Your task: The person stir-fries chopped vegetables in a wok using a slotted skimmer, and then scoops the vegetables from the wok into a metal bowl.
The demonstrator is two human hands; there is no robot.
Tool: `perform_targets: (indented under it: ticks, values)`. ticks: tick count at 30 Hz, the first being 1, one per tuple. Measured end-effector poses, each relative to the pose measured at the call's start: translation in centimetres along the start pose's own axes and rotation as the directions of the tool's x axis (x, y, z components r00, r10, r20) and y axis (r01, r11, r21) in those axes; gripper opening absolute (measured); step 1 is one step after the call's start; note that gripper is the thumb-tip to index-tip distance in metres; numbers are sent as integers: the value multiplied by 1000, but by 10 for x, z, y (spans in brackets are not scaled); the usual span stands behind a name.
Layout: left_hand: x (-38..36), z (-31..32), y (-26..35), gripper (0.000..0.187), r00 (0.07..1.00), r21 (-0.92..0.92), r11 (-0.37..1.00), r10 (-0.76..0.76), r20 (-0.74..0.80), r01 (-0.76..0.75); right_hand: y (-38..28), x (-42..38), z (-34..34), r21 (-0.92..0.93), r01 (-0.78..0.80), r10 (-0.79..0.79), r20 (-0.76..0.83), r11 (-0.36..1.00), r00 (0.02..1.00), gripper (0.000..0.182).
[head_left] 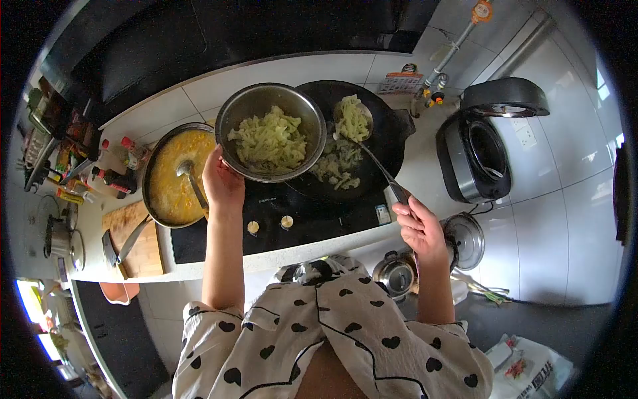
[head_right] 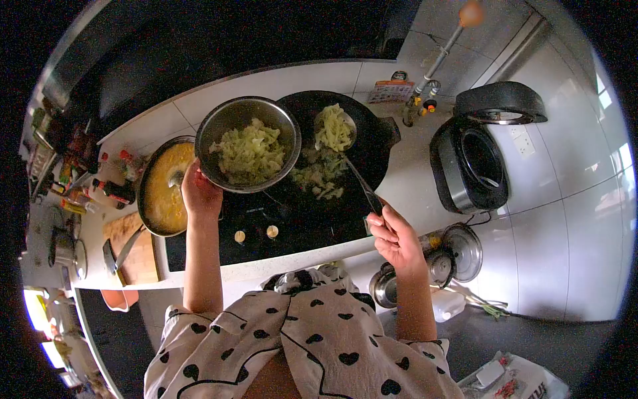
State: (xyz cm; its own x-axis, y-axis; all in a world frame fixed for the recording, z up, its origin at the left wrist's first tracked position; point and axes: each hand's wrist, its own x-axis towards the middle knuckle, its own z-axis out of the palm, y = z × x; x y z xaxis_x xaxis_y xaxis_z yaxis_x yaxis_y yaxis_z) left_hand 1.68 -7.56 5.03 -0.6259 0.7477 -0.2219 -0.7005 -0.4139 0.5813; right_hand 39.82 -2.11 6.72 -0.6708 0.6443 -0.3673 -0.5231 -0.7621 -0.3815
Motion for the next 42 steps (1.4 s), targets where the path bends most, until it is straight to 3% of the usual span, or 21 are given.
perform_targets:
  ticks: [3, 15, 19, 28, 34, 37, 42]
  values:
    - [3, -1, -4, 15, 1000, -7, 1000, -11, 2, 11, -1, -3, 1, -167, 4, -4, -5, 986, 1000, 26]
    - [11, -11, -7, 18, 993, -7, 998, -64, 99, 65, -2, -9, 22, -390, 43, -77, -72, 920, 994, 41]
    - [14, -18, -7, 17, 984, -10, 997, -71, 162, 74, -6, -7, 17, -400, 33, -61, -57, 916, 997, 42]
    - [2, 13, -6, 16, 998, 44, 998, -31, -53, 34, -1, -10, 27, -416, 43, -102, -120, 908, 987, 40]
    - [10, -3, -10, 17, 995, 1, 996, -85, 46, 85, -4, -22, 47, -450, 84, -147, -107, 889, 983, 46]
    - [16, -15, -9, 17, 967, -6, 991, -129, 221, 134, -6, -31, 60, -489, 89, -143, -76, 868, 987, 52]
    - [13, -5, -12, 18, 986, 15, 995, -101, 130, 100, 2, -34, 76, -502, 63, -77, -8, 863, 997, 58]
